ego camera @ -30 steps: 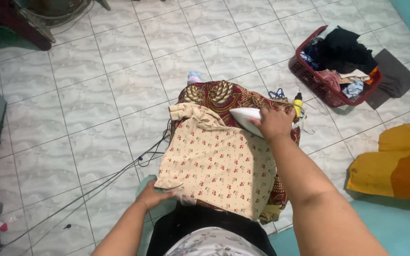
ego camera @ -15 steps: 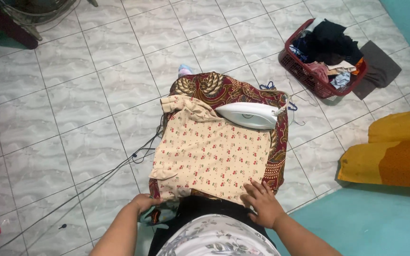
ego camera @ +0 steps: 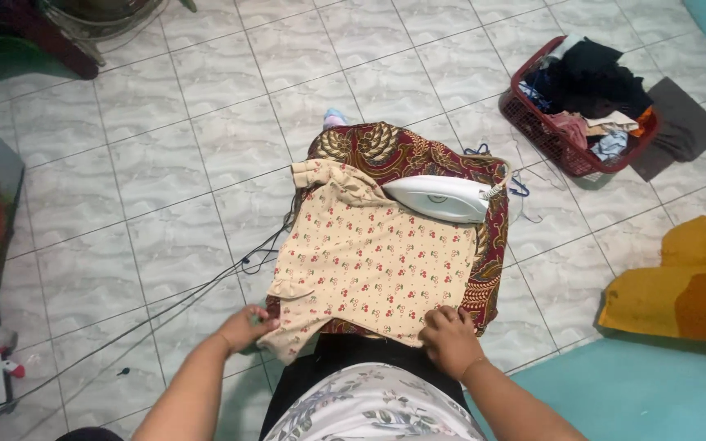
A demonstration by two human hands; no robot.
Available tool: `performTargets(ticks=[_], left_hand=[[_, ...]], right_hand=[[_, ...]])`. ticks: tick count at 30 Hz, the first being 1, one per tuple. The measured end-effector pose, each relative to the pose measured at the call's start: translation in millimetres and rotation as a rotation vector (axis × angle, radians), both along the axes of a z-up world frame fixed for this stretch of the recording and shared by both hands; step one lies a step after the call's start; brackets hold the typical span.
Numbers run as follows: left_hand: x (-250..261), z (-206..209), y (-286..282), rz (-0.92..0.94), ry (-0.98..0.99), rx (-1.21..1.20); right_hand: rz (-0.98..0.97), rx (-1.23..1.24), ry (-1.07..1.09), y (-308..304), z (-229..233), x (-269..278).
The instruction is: The person is ironing small pieces of clothing on a patterned cloth surface.
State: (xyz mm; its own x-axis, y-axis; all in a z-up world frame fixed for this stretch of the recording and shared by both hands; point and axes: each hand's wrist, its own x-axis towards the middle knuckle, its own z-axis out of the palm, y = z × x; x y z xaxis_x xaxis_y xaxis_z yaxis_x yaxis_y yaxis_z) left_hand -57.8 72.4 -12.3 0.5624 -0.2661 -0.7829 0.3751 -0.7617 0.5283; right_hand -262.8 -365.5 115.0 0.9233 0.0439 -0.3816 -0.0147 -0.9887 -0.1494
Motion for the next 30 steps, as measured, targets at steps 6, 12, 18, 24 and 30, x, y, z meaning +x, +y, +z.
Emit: performTargets(ticks=[6, 12, 18, 24, 30], left_hand=[[65, 154, -42, -0.132, -0.095, -0.074], [136, 154, -123, 0.215, -0.298, -0.325], [125, 149, -132, 0.112, -0.61, 0.162], [112, 51, -117, 0.034, -0.299, 0.116], [135, -49, -95, 0.114, -0.272, 0.173]], right_hand=[[-0.351, 0.456, 0.296, -63, -12, 26], [-1.15, 1.044, 0.037, -107, -35, 77], [-1.447, 0.792, 0.016, -83, -29, 83], [-1.227, 0.671, -0.191, -70, -94, 50], [-1.135, 0.42, -0.268, -82, -103, 43]])
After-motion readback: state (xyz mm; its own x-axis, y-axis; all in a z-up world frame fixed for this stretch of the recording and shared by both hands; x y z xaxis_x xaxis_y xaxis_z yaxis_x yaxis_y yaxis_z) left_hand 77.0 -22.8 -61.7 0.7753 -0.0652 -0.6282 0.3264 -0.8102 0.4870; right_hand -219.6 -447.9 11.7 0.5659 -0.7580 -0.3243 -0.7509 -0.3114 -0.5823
